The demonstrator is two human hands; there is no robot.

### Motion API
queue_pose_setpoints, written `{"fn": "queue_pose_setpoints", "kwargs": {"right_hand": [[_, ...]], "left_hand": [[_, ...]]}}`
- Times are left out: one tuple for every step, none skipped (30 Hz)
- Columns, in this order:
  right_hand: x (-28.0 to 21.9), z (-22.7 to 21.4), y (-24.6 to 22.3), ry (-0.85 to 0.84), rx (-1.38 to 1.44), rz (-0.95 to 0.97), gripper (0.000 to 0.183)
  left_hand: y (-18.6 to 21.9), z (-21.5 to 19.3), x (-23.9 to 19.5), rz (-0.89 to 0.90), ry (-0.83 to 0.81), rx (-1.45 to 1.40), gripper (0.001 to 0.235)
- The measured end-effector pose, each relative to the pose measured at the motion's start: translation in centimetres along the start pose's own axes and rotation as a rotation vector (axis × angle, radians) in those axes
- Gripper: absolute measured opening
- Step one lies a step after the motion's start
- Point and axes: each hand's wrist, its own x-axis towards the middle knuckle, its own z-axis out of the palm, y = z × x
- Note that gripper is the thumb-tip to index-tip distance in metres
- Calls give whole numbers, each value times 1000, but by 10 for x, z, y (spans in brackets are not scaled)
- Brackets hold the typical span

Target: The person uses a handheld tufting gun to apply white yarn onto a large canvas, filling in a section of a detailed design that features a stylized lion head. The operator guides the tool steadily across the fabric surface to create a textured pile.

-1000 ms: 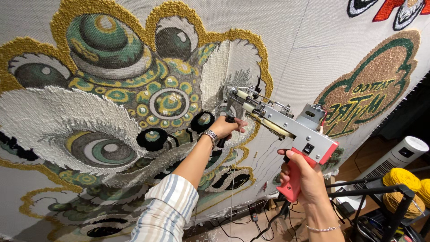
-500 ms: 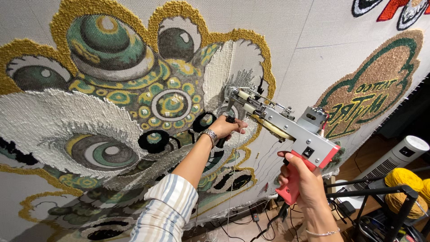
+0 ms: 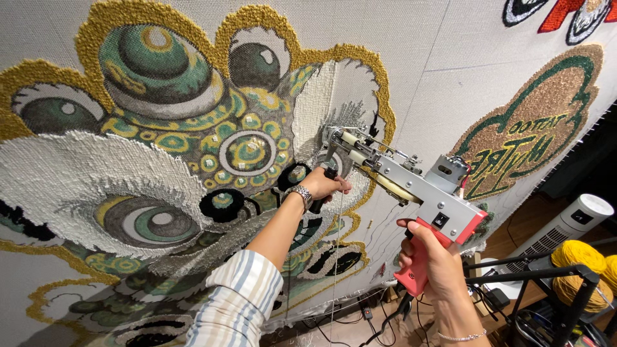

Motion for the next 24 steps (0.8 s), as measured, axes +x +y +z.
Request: {"fn": "queue_pose_setpoints", "kwargs": {"right_hand": [[0, 1, 0, 3, -6, -8, 35], [0, 1, 1, 7, -11, -16, 35], [0, 1, 1, 10, -17, -25, 35], [0, 2, 1, 10, -12, -23, 34], [0, 2, 2, 10, -8, -21, 34], [0, 3, 2, 10, -3, -19, 34], [0, 3, 2, 10, -1, -17, 34], [-1, 3, 1, 9, 1, -16, 35], [-1, 4, 1, 9, 2, -13, 35], [-1, 5, 2, 11, -4, -16, 35], [-2, 6, 2, 14, -10, -21, 35], [-2, 6, 3, 16, -15, -26, 36], [-2, 8, 4, 18, -11, -26, 35], [-2, 9, 5, 20, -6, -26, 34], [-1, 11, 7, 21, -2, -28, 33], [-1, 14, 8, 36, 0, -42, 30], [0, 18, 10, 50, 3, -56, 28], [1, 23, 12, 64, 5, -70, 27], [2, 27, 13, 59, -10, -101, 26], [2, 32, 15, 53, -26, -132, 26], [2, 37, 17, 49, -41, -162, 25], [2, 43, 18, 57, -92, -188, 25], [1, 48, 20, 65, -142, -216, 25], [1, 53, 23, 74, -193, -243, 24]], "left_hand": [[-2, -1, 2, 0, -6, -10, 20], [-4, -2, 3, 0, -11, -21, 23], [-4, -2, 5, -25, 15, -12, 26], [-4, -3, 6, -51, 42, -3, 33], [-4, -3, 7, -76, 68, 6, 42], [-4, -4, 8, -94, 75, 22, 47], [-5, -5, 9, -112, 83, 38, 53], [-7, -6, 10, -130, 91, 54, 59], [-9, -7, 13, -120, 90, 40, 56], [-12, -8, 16, -110, 88, 26, 53], [-14, -9, 18, -99, 86, 13, 51], [-16, -9, 20, -68, 47, -2, 42], [-16, -9, 20, -37, 8, -17, 37], [-15, -9, 18, -6, -30, -32, 37], [-11, -9, 13, -21, 27, -27, 37], [-6, -10, 6, -37, 86, -22, 39], [-1, -12, -2, -52, 145, -18, 40], [2, -14, -11, -34, 207, 25, 43], [4, -16, -20, -17, 270, 69, 46], [7, -19, -28, 0, 333, 114, 49], [10, -25, -32, 58, 413, 236, 52], [13, -31, -37, 116, 491, 360, 56], [16, -36, -41, 177, 568, 485, 60], [18, -39, -46, 128, 576, 549, 56]]}}
